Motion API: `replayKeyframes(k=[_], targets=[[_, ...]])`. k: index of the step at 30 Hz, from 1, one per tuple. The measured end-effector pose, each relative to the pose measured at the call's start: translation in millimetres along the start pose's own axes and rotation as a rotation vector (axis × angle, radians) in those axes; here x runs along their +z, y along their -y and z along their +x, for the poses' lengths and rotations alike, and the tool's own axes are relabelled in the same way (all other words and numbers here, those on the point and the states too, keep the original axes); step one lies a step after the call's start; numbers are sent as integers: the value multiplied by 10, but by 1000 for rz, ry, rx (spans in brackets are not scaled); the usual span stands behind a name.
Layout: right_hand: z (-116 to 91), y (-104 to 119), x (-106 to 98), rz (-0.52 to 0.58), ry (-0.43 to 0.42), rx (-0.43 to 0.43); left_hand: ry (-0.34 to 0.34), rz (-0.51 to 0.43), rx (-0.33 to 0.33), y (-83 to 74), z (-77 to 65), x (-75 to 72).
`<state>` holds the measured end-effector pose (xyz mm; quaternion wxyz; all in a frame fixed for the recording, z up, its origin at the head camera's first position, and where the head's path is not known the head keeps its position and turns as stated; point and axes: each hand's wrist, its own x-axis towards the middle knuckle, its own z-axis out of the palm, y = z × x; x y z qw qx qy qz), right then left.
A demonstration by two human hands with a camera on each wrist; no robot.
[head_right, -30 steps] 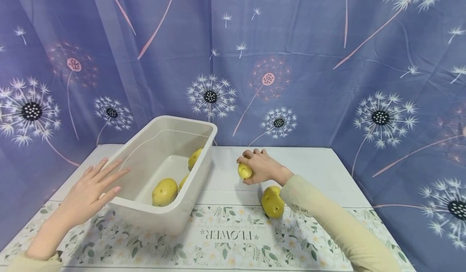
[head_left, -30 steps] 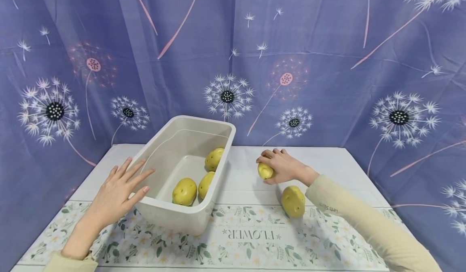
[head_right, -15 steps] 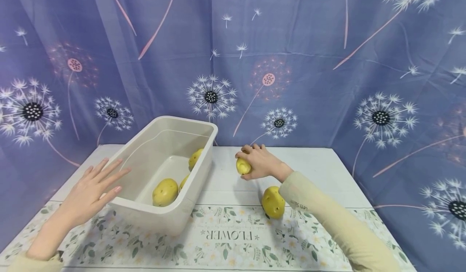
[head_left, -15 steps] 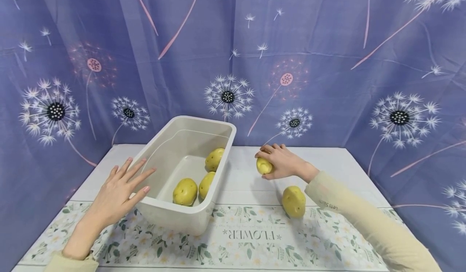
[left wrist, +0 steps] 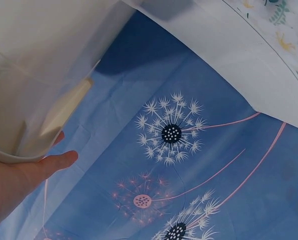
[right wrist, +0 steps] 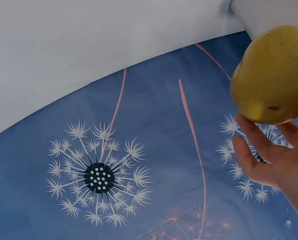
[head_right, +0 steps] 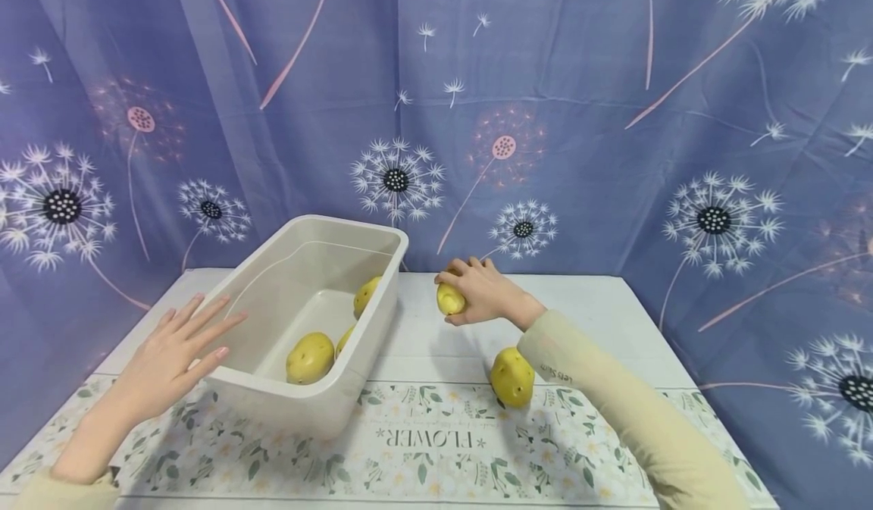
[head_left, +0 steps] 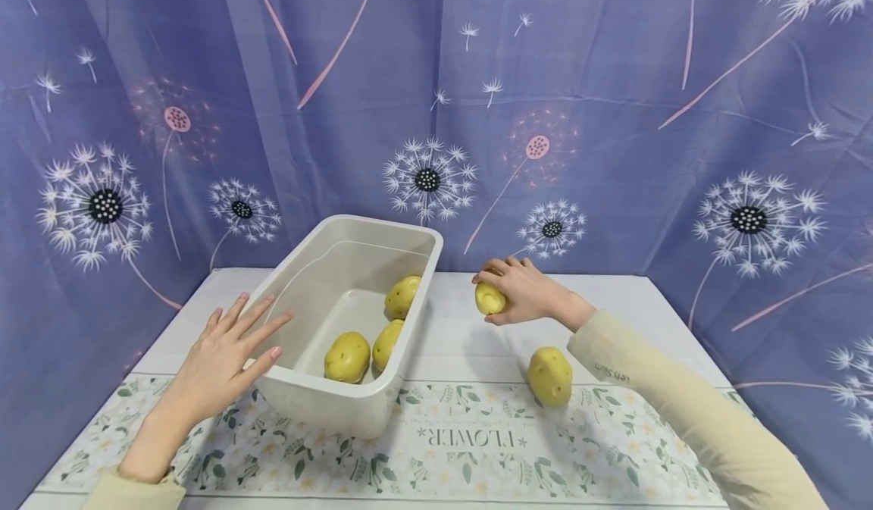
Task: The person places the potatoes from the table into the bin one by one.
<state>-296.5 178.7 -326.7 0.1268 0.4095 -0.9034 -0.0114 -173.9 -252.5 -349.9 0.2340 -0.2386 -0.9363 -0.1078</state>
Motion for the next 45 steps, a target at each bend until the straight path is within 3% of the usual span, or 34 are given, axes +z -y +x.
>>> replayKeyframes(k=[45], targets=[[410,138,-337,20,-86,-28,5,-5,1,5,0,3]])
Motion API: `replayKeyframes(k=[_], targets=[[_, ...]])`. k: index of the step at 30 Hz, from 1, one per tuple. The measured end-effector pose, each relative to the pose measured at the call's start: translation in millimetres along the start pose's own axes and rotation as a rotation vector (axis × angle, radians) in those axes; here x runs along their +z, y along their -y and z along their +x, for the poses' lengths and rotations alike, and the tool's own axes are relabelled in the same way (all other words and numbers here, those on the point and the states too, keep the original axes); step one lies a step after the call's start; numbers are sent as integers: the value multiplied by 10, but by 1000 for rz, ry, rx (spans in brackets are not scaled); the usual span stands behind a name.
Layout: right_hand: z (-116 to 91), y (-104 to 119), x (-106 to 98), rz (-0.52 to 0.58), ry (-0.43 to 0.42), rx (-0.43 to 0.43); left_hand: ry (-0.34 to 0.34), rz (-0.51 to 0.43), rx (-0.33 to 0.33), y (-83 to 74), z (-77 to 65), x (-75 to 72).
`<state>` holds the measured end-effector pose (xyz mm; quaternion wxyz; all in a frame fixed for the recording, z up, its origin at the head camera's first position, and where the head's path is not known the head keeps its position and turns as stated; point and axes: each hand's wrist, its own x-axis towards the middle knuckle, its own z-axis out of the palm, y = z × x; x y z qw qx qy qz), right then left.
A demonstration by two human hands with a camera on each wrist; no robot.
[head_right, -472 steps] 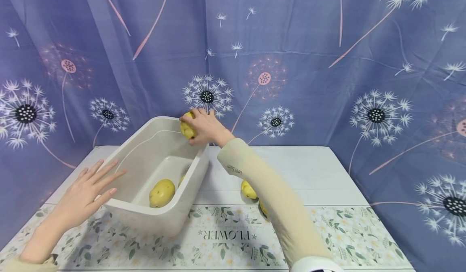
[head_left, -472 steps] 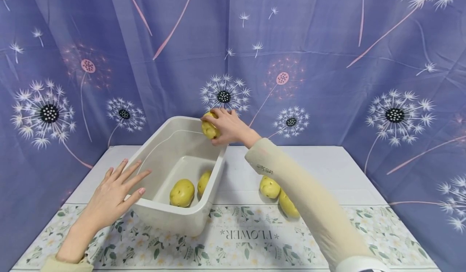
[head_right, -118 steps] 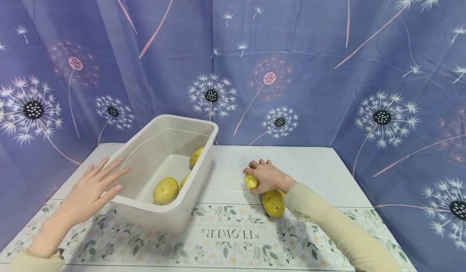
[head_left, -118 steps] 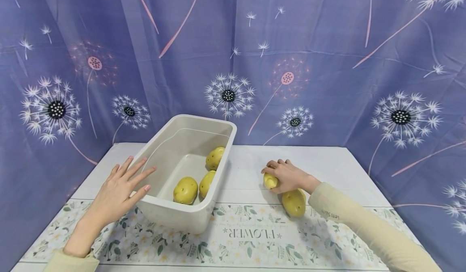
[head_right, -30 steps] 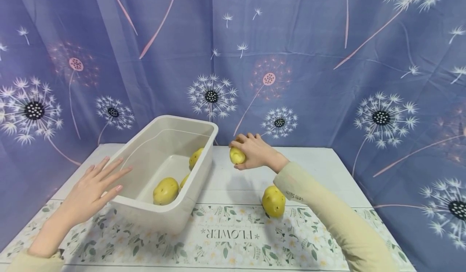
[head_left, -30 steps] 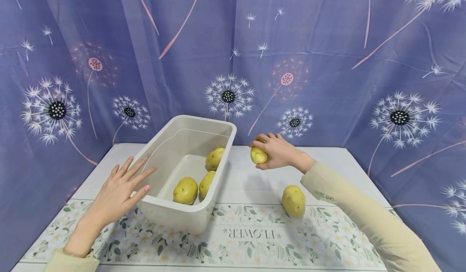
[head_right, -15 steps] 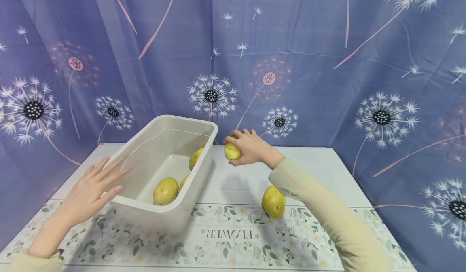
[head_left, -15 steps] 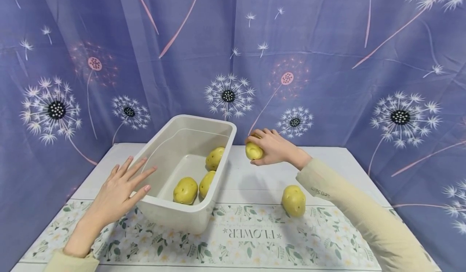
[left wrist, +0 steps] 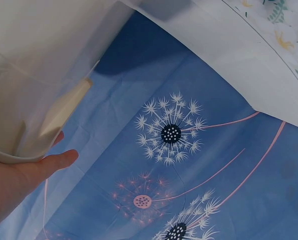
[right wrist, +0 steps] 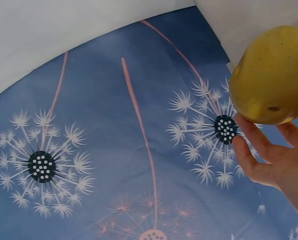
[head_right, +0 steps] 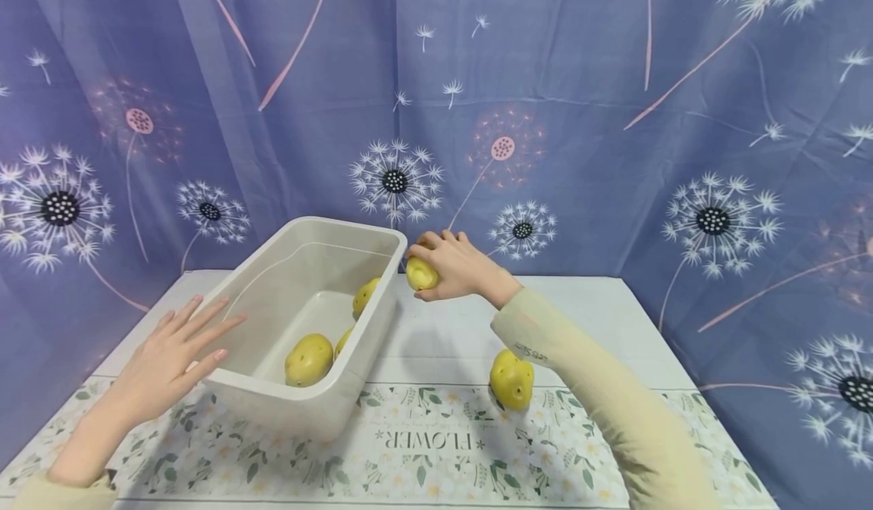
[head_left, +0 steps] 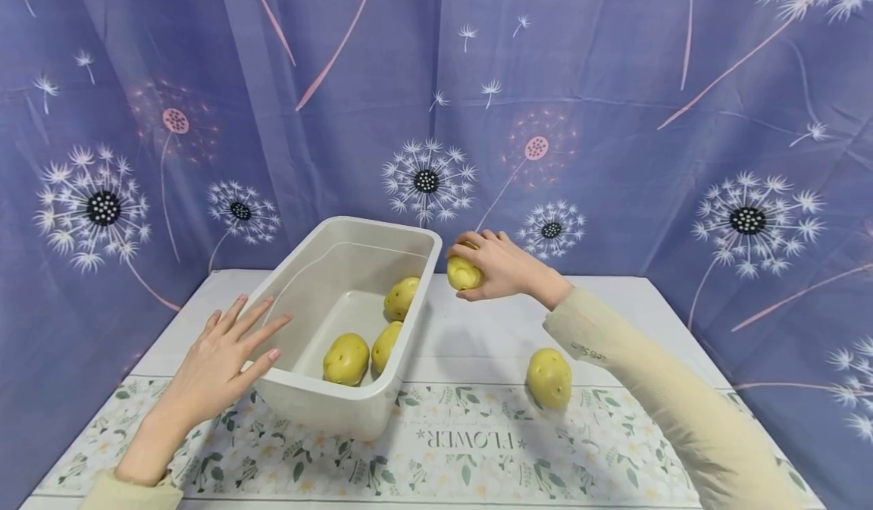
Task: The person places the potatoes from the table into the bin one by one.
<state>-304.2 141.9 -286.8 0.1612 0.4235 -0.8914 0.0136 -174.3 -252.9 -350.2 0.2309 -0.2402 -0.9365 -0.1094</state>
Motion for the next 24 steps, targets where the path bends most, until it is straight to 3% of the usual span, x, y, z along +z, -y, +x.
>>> replayKeyframes(k=[24], targets=[[327,192,-139,-17,3,-30,5,3,-3,-12,3,-6]])
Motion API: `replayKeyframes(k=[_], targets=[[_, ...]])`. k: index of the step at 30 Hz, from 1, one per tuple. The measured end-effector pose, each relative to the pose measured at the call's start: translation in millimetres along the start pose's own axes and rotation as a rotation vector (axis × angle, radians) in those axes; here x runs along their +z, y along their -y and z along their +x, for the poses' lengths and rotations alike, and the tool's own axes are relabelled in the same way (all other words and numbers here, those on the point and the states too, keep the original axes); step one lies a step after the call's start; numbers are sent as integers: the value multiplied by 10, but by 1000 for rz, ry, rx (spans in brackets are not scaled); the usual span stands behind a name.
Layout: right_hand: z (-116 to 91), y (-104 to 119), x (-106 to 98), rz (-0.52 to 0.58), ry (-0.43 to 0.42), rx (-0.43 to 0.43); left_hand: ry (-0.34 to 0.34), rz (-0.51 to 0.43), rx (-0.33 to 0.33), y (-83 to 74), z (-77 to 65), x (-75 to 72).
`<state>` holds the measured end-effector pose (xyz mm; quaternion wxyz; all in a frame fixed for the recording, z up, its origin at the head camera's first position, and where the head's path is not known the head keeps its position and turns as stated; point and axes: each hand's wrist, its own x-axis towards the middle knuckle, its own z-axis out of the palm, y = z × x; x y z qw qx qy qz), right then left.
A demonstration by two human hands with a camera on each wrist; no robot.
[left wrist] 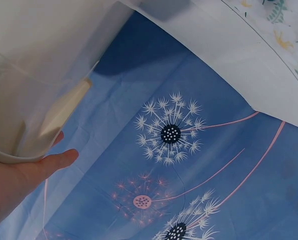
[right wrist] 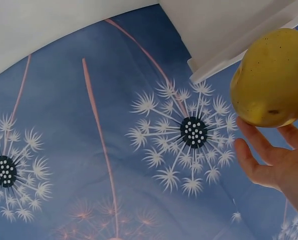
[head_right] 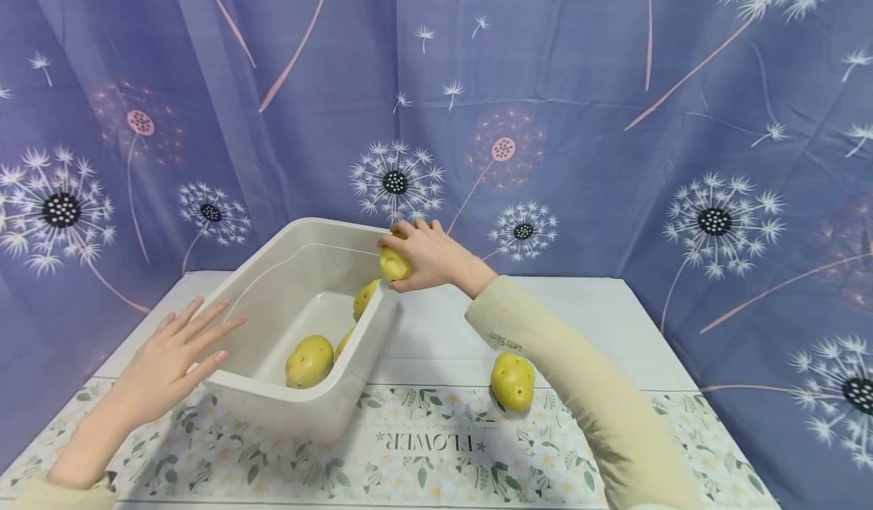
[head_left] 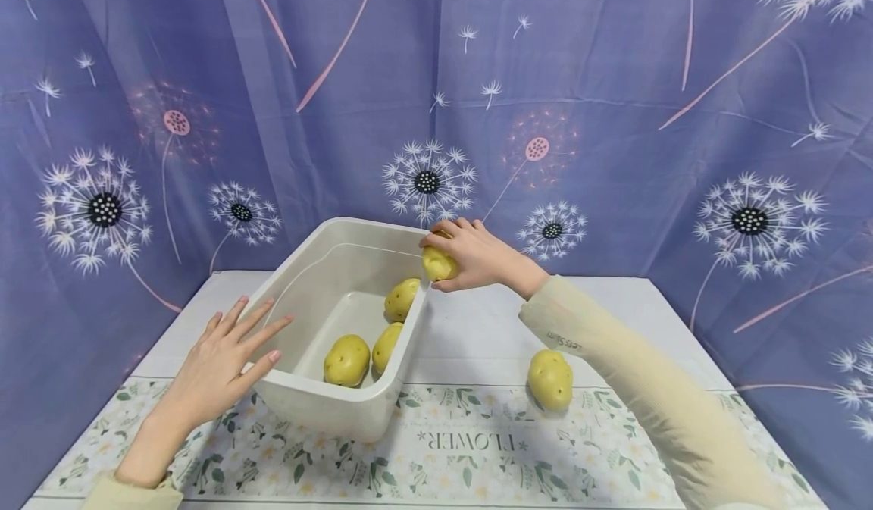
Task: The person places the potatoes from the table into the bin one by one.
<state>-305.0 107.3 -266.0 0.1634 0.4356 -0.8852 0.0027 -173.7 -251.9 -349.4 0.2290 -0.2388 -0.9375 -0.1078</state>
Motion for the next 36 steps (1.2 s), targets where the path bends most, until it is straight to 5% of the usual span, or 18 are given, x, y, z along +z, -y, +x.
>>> replayKeyframes(k=[36], targets=[[364,216,67,47,-2,-4,-8,11,5,4,2,-4]])
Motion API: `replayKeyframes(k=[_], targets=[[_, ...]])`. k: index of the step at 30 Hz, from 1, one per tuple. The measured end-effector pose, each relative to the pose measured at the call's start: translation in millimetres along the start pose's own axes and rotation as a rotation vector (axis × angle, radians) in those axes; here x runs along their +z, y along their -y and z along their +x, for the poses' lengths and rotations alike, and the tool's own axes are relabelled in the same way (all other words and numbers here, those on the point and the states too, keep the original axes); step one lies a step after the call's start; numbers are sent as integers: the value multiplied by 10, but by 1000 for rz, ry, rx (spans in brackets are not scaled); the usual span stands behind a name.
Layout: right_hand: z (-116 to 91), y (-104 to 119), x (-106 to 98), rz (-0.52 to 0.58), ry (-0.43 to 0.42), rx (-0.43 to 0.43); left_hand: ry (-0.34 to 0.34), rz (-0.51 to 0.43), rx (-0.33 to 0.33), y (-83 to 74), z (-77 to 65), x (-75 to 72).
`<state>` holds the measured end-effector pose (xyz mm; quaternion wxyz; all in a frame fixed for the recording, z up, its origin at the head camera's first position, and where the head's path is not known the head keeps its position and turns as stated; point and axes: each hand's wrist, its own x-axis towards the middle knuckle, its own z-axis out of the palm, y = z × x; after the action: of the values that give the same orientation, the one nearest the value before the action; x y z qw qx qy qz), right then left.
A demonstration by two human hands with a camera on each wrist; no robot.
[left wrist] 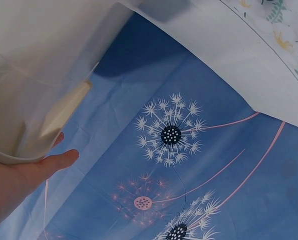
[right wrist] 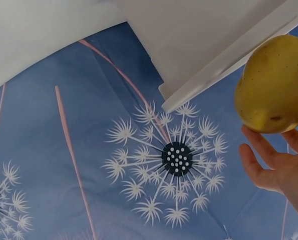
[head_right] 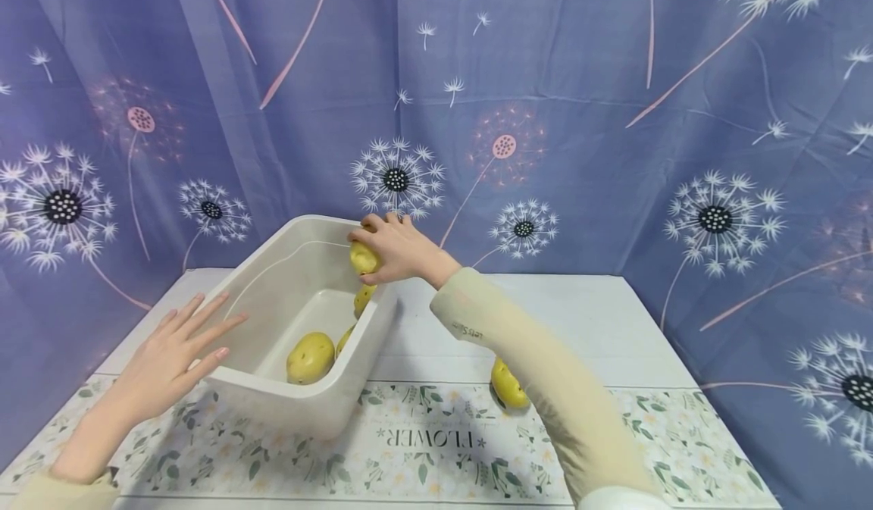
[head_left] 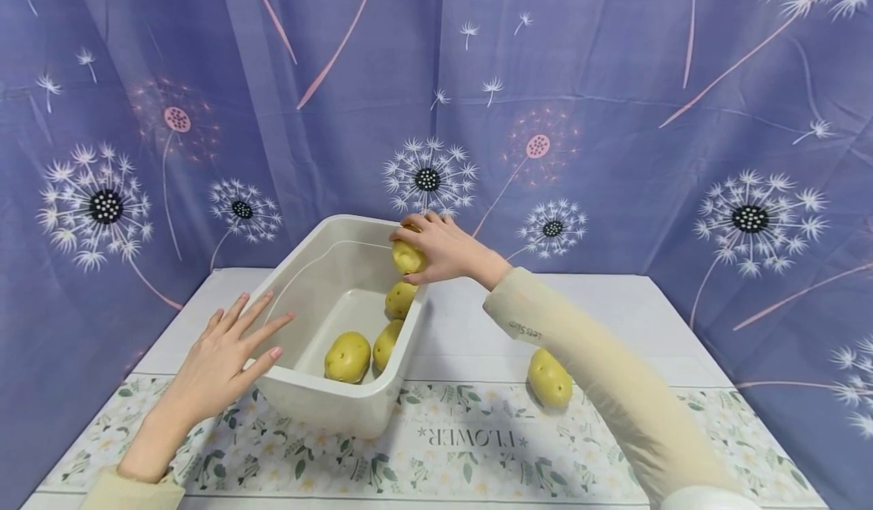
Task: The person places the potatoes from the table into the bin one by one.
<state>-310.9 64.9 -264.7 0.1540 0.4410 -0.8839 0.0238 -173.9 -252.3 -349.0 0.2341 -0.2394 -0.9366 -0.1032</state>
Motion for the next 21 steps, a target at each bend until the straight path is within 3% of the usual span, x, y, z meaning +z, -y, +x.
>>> replayKeyframes(k=[21], targets=[[283,75,4,25,15,57,-3,2,-4,-2,-4,11]])
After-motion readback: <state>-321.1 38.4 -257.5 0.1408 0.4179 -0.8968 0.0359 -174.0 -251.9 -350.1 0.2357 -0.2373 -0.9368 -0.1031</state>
